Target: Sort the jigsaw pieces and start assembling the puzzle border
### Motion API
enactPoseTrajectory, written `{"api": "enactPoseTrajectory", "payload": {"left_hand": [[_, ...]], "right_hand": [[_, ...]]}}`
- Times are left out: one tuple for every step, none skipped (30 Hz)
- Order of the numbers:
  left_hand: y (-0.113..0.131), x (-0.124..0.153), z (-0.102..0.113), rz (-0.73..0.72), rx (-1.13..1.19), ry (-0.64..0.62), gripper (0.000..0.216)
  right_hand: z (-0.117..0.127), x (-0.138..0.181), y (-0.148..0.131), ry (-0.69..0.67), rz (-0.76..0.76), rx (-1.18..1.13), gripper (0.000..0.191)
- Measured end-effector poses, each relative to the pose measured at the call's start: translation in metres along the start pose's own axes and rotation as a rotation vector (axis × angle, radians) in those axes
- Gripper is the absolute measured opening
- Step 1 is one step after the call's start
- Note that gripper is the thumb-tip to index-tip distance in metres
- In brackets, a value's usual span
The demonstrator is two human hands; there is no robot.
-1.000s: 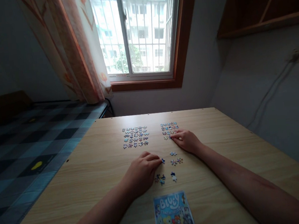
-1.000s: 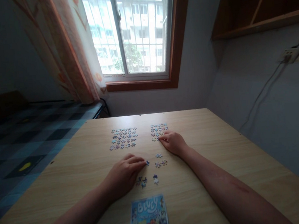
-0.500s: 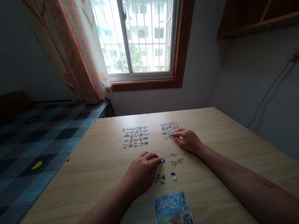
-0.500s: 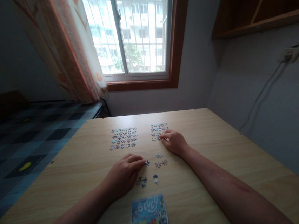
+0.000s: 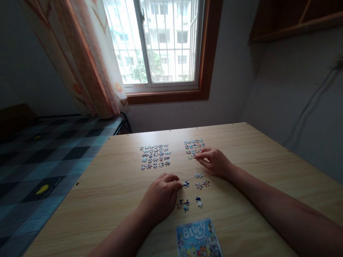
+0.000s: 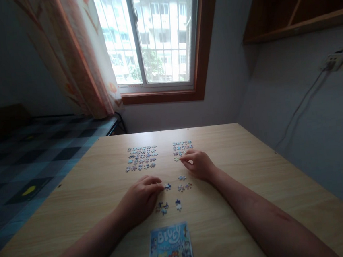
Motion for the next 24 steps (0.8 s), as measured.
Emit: {"api": "enactPoseTrajectory", "payload": {"left_hand": [[0.0, 0.0, 0.0, 0.0, -0.001, -0.002, 0.027], [0.0, 0.0, 0.001, 0.004, -0.001, -0.002, 0.027], [0.0, 0.0, 0.001, 0.007, 0.001, -0.001, 0.027], [0.0, 0.0, 0.002, 0.012, 0.005, 0.001, 0.027], [0.0, 0.001, 0.003, 0.019, 0.011, 0.008, 0.027], [-0.001, 0.001, 0.004, 0.027, 0.019, 0.015, 0.027], [-0.001, 0.001, 0.004, 0.034, 0.028, 0.022, 0.027], [-0.002, 0.001, 0.005, 0.042, 0.036, 0.028, 0.027], [-0.002, 0.001, 0.005, 0.048, 0.042, 0.035, 0.028], [-0.003, 0.001, 0.005, 0.053, 0.047, 0.037, 0.028], [-0.003, 0.001, 0.005, 0.054, 0.051, 0.035, 0.028], [-0.002, 0.001, 0.005, 0.056, 0.055, 0.033, 0.028], [-0.002, 0.0, 0.005, 0.059, 0.058, 0.028, 0.028], [-0.002, 0.0, 0.005, 0.062, 0.062, 0.022, 0.027], [-0.002, 0.0, 0.005, 0.062, 0.065, 0.017, 0.028], [-0.002, 0.0, 0.005, 0.064, 0.069, 0.015, 0.028], [-0.002, 0.0, 0.006, 0.064, 0.073, 0.016, 0.028], [-0.003, 0.0, 0.006, 0.065, 0.079, 0.018, 0.029], [-0.004, 0.0, 0.007, 0.066, 0.084, 0.023, 0.029], [-0.005, 0.0, 0.007, 0.067, 0.089, 0.027, 0.029], [-0.006, 0.0, 0.006, 0.07, 0.092, 0.028, 0.029], [-0.007, 0.0, 0.006, 0.071, 0.093, 0.028, 0.029], [-0.008, 0.001, 0.005, 0.071, 0.092, 0.027, 0.029], [-0.009, 0.001, 0.004, 0.069, 0.088, 0.026, 0.029]], "right_hand": [[-0.001, -0.001, -0.009, -0.023, 0.049, -0.049, 0.02], [-0.002, -0.002, -0.02, -0.053, 0.102, -0.095, 0.02], [-0.005, -0.002, -0.032, -0.101, 0.158, -0.136, 0.019], [-0.008, -0.002, -0.043, -0.149, 0.207, -0.169, 0.019], [-0.012, -0.001, -0.053, -0.201, 0.251, -0.186, 0.018], [-0.015, 0.0, -0.061, -0.244, 0.283, -0.187, 0.017], [-0.018, 0.002, -0.068, -0.279, 0.306, -0.171, 0.017], [-0.021, 0.003, -0.072, -0.299, 0.321, -0.144, 0.017], [-0.022, 0.004, -0.074, -0.31, 0.327, -0.113, 0.017], [-0.023, 0.004, -0.074, -0.314, 0.326, -0.083, 0.019], [-0.023, 0.004, -0.072, -0.31, 0.32, -0.055, 0.02], [-0.022, 0.003, -0.068, -0.3, 0.307, -0.029, 0.021], [-0.02, 0.002, -0.063, -0.285, 0.287, -0.007, 0.023], [-0.018, 0.001, -0.056, -0.269, 0.263, 0.012, 0.024], [-0.015, 0.0, -0.048, -0.254, 0.235, 0.026, 0.024], [-0.012, -0.001, -0.039, -0.246, 0.204, 0.031, 0.024], [-0.009, -0.001, -0.03, -0.252, 0.174, 0.029, 0.025], [-0.007, -0.001, -0.022, -0.272, 0.15, 0.025, 0.025], [-0.004, -0.001, -0.014, -0.289, 0.126, 0.027, 0.025], [-0.001, -0.001, -0.006, -0.306, 0.098, 0.03, 0.025], [0.001, -0.001, 0.0, -0.321, 0.073, 0.033, 0.025], [0.003, -0.001, 0.006, -0.339, 0.054, 0.035, 0.025], [0.005, -0.001, 0.012, -0.35, 0.035, 0.037, 0.024], [0.007, -0.001, 0.016, -0.361, 0.02, 0.042, 0.023]]}}
Point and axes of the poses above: each hand's wrist, its own x-axis away from the middle knuckle, its own z-axis out of the back of the hand, y = z × x, the point moved 6 cm from there along -x, towards the middle knuckle, and after that the axes turned 6 degrees about z, right-handed, at the moved point
